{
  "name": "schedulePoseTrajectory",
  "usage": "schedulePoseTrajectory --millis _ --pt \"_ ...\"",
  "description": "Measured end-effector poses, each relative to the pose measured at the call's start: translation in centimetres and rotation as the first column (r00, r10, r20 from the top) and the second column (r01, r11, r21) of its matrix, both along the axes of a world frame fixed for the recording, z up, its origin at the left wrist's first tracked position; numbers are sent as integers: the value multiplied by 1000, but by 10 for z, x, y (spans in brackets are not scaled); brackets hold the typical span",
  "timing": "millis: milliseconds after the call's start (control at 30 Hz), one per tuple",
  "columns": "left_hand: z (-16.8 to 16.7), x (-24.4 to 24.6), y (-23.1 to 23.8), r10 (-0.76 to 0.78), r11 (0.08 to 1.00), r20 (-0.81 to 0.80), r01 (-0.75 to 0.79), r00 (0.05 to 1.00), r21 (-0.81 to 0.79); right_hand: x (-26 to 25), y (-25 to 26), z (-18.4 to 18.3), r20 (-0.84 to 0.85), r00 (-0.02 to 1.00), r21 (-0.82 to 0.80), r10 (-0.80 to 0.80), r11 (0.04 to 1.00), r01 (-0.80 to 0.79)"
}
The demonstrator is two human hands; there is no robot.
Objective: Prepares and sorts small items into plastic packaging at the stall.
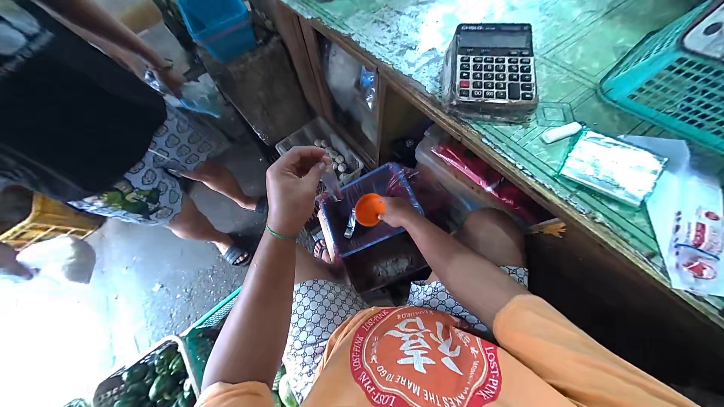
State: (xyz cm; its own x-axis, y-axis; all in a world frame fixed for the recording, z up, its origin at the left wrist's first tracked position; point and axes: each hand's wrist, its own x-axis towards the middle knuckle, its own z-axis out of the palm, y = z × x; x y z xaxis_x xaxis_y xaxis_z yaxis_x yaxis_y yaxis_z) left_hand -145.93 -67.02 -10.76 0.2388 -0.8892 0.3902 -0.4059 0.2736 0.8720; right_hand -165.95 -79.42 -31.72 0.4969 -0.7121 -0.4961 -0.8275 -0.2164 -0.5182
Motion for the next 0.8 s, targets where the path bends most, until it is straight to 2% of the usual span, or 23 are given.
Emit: schedulePoseTrajectory --millis 67,133,167,200,267,367,433,533,600,700,800 --pt "18 1 -5 -43 998 7 44 999 -46 1 9 49 298 954 -121 12 992 25" --pt "36 -4 -11 -121 989 38 124 992 -80 1 19 107 671 739 -89 57 996 4" --pt "44 -8 -13 -163 981 56 168 985 -93 3 24 129 770 631 -77 97 995 -59" --pt "52 -12 -16 -200 972 72 207 977 -109 4 28 147 812 569 -85 131 991 -107" --pt "65 -16 -22 -240 956 57 246 969 -158 6 35 167 826 536 -124 172 984 -125" --pt "69 -6 -23 -262 941 -92 233 961 -245 1 51 181 858 502 -85 104 995 -62" --pt "52 0 -17 -324 938 -218 281 921 -203 -6 55 183 878 472 -70 84 996 -47" --pt "6 -13 -10 -300 953 -280 298 912 -50 -10 53 179 887 440 -123 137 991 -60" --pt "-10 -31 -9 -259 965 -325 260 910 -43 -11 56 176 879 453 -134 147 989 -62" --pt "0 -38 -14 -175 980 -237 147 956 -131 -16 62 170 869 490 -31 63 997 -72" --pt "14 -36 -18 -130 983 -154 107 979 -148 -21 69 163 891 455 61 -11 994 -95"
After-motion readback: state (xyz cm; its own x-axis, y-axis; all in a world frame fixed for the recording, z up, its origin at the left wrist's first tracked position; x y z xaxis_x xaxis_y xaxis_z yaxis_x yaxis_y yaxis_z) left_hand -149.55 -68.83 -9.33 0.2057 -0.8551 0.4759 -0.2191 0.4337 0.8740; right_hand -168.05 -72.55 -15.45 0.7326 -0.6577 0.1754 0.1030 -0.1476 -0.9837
